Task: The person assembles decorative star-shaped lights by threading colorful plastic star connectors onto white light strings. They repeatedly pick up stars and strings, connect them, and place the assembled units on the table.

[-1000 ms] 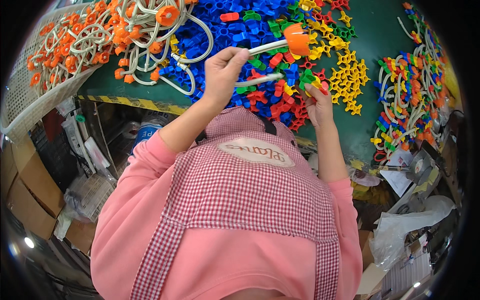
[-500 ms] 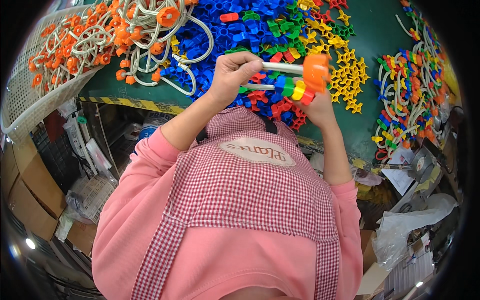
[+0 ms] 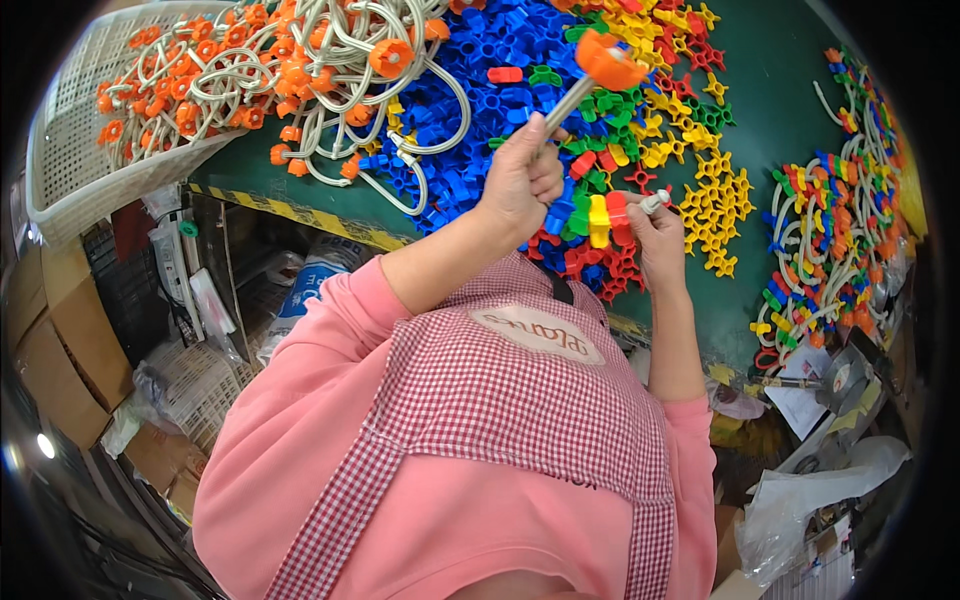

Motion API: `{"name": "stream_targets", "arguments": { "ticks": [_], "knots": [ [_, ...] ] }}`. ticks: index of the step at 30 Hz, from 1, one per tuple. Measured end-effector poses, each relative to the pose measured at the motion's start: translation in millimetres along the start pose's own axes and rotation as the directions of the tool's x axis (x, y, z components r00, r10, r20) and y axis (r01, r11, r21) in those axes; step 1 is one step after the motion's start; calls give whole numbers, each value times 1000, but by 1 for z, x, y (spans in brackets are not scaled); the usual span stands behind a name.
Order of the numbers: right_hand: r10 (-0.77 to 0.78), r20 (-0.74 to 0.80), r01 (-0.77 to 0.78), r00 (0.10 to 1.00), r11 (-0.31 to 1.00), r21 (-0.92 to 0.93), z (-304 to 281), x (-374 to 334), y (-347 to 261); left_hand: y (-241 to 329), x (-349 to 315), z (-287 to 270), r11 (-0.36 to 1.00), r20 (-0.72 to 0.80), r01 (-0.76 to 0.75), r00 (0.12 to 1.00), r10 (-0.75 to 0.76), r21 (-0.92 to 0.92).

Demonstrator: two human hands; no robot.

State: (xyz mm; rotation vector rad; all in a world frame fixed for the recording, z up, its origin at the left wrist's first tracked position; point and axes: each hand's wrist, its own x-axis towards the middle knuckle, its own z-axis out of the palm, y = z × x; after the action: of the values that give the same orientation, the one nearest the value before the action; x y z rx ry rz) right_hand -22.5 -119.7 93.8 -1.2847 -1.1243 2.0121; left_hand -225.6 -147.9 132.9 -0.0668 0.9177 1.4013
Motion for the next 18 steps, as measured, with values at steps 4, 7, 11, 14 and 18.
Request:
{"name": "stream_targets", "arguments": {
  "ticks": [4,7,11,14,18],
  "knots": [
    [-140,-364,126,921,990,-61,-18,9,-5,-5,20,-8,775,252,-315,946,205,547],
    [-266,-748,430,608,902,29,-122,32,-11,11,37,-48,310,94,-364,767,634,878],
    [15,-991,468,132,880,76,-317,33,-10,49,84,-102,597,-278,-248,708,649,763],
    [-42,-884,550,465,796,251,-422,14,32,62,95,-82,738,-314,-139,841,440,661],
    [-36,-998,148,53,989,-28,-260,51,-1,61,42,-61,810,-227,-331,846,481,484]
  ]
}}
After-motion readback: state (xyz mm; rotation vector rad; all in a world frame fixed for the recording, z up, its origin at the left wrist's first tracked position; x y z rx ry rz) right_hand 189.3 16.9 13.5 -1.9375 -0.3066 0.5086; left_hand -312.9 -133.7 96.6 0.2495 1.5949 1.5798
